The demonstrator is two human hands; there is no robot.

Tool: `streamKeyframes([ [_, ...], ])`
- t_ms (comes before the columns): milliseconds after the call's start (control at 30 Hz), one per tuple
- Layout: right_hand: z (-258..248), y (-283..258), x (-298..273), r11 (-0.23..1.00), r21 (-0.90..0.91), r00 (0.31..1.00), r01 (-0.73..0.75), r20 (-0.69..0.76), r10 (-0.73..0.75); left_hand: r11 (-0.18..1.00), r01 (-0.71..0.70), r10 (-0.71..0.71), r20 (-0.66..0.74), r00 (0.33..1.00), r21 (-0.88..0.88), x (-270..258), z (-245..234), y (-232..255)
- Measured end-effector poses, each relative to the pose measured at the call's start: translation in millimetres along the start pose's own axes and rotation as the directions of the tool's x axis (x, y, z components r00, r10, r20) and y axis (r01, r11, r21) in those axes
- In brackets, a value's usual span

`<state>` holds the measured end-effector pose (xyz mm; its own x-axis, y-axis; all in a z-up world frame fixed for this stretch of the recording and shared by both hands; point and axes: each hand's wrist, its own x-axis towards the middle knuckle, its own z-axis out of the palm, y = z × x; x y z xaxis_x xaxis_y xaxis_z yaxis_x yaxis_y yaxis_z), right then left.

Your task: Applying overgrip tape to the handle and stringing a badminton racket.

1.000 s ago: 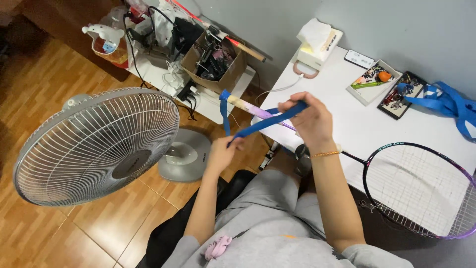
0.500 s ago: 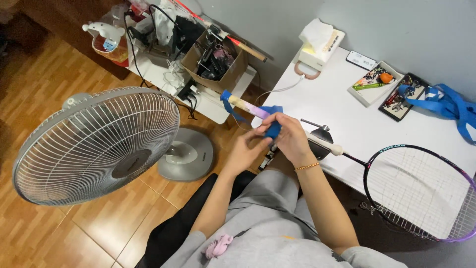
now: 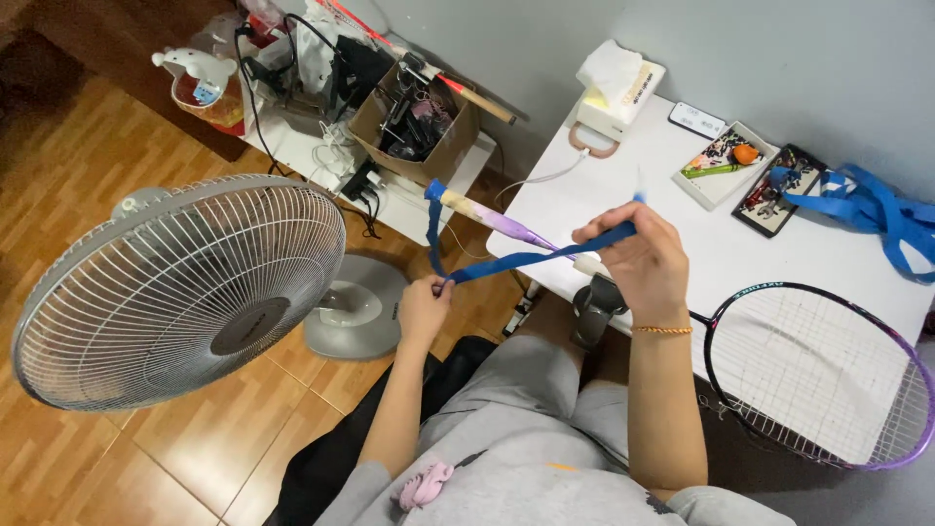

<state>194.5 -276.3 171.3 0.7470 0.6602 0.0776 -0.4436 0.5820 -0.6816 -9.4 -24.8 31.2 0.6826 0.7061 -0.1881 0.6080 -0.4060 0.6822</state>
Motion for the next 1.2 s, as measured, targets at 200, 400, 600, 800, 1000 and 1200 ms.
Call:
streamKeyframes([
  [200, -13.7, -15.8, -17.3, 0.992, 0.016, 0.988, 0.127, 0.088, -0.128, 0.960, 0.125, -0.126, -0.009, 0.992, 0.250, 0.2, -1.1, -0.6],
  [400, 18.4, -20.0, -23.5, 0.989, -0.092, 0.979, 0.115, 0.182, -0.097, 0.933, 0.076, -0.096, 0.042, 0.994, 0.353, 13.3, 11.1, -11.5],
  [600, 41.1, -31.6, -35.8, 0.925, -0.311, 0.938, 0.218, 0.330, -0.110, 0.842, 0.090, -0.156, 0.080, 0.985, 0.531, 31.2, 22.6, -28.2],
  [800, 23.2, -49.8, -40.0, 0.949, -0.170, 0.931, 0.265, 0.302, -0.206, 0.854, 0.127, -0.227, 0.143, 0.963, 0.505, 26.3, 17.9, -18.9],
  [1000, 21.4, 9.7, -27.5, 0.995, -0.101, 0.985, 0.025, 0.174, -0.007, 0.934, 0.050, -0.132, 0.211, 0.969, 0.354, 28.3, 16.3, -2.5],
  [1200, 18.5, 35.5, -25.2, 0.976, 0.172, 0.980, -0.136, 0.166, 0.107, 0.983, -0.176, 0.179, 0.046, 0.983, -0.061, 93.8, 70.8, -87.7],
])
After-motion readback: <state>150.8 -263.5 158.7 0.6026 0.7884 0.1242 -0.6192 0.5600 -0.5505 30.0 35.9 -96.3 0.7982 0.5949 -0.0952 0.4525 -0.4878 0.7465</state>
